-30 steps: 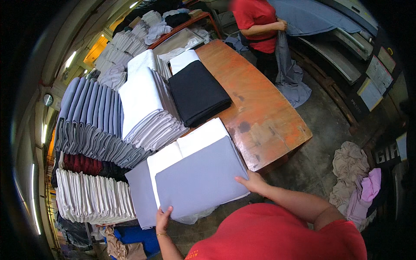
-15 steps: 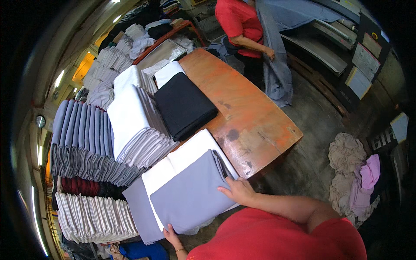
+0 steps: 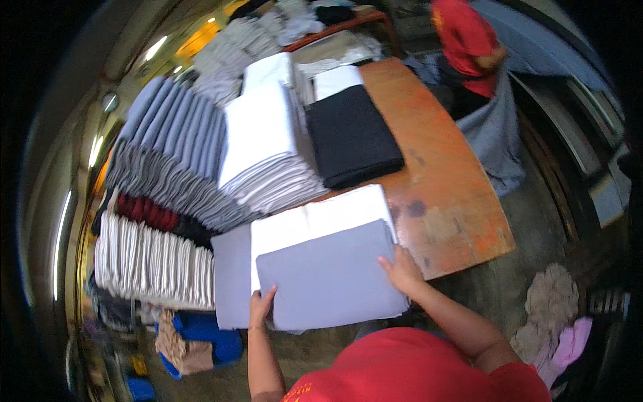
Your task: The person repeatedly unfolds, shakes, and folds large gray sheets by hand, then stacks them on a table. A coworker operates a large ironing machine in the background, but the camera wearer focuses on folding the sheets.
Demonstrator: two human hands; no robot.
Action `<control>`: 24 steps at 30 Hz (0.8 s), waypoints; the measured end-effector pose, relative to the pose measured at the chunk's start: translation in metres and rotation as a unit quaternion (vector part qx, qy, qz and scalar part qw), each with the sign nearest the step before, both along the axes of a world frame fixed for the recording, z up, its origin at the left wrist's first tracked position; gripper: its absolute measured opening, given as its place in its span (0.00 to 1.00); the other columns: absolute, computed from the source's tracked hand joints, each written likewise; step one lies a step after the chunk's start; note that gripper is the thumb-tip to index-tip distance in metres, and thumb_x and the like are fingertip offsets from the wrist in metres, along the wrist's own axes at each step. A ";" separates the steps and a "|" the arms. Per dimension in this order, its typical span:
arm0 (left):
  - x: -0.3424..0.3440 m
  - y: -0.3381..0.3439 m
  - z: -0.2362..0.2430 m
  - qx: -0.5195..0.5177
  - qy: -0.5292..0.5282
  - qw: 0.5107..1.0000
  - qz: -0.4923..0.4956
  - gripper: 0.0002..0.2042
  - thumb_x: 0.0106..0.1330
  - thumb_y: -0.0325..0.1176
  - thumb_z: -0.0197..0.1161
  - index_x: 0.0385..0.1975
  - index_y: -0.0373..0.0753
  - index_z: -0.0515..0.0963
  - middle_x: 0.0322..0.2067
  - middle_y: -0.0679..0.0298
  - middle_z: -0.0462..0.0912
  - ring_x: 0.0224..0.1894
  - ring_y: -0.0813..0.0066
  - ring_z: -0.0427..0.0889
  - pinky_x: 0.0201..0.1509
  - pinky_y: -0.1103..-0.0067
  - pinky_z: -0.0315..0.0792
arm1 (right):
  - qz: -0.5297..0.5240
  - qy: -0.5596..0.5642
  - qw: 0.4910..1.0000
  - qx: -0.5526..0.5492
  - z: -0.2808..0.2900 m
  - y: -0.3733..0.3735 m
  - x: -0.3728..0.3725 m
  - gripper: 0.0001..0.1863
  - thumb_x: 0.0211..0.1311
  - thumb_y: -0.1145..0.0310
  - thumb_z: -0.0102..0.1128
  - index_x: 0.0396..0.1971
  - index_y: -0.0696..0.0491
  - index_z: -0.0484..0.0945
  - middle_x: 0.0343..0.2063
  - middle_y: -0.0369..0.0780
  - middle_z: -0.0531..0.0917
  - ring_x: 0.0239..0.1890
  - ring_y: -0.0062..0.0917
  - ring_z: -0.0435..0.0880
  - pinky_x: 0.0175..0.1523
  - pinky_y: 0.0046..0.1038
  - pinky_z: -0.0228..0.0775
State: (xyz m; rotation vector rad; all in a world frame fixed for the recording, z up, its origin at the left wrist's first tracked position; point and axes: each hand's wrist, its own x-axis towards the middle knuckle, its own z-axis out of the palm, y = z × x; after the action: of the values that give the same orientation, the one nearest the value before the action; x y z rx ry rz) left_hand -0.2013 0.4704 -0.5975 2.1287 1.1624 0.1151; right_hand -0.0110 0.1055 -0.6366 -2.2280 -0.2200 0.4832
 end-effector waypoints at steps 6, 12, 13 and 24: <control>-0.017 0.021 -0.033 -0.137 -0.038 0.987 0.068 0.41 0.52 0.57 0.69 0.50 0.19 0.71 0.43 0.44 0.80 0.47 0.60 0.81 0.49 0.71 0.75 | -0.008 0.032 0.998 0.050 -0.021 0.010 0.024 0.32 0.64 0.50 0.53 0.58 0.61 0.64 0.52 0.58 0.73 0.55 0.50 0.72 0.60 0.41 0.63; -0.026 -0.009 0.006 -0.305 -0.100 0.940 0.116 0.36 0.57 0.52 0.67 0.57 0.28 0.68 0.51 0.52 0.77 0.49 0.63 0.78 0.52 0.69 0.73 | -0.008 -0.092 0.986 0.141 0.013 0.052 0.041 0.34 0.62 0.58 0.58 0.64 0.57 0.58 0.56 0.56 0.72 0.57 0.49 0.71 0.61 0.38 0.63; -0.034 -0.007 0.017 -0.367 -0.114 0.912 0.145 0.36 0.58 0.52 0.66 0.59 0.31 0.67 0.53 0.53 0.75 0.52 0.62 0.76 0.55 0.68 0.71 | 0.011 -0.153 0.975 0.158 0.035 0.065 0.041 0.35 0.61 0.60 0.59 0.64 0.56 0.57 0.56 0.56 0.72 0.57 0.49 0.72 0.61 0.38 0.64; -0.176 0.059 0.033 -0.226 -0.614 0.714 0.249 0.28 0.66 0.43 0.58 0.59 0.30 0.63 0.54 0.55 0.72 0.53 0.63 0.74 0.57 0.68 0.70 | 0.439 -0.384 0.797 0.157 0.315 0.358 -0.029 0.31 0.63 0.62 0.57 0.66 0.41 0.60 0.39 0.50 0.79 0.44 0.44 0.78 0.48 0.37 0.69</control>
State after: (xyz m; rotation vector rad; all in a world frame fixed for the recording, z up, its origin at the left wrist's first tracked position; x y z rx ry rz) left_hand -0.3772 0.5297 -0.5641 0.8211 0.7133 1.1618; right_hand -0.0404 0.4639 -0.3217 -1.7532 -1.6766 -0.0516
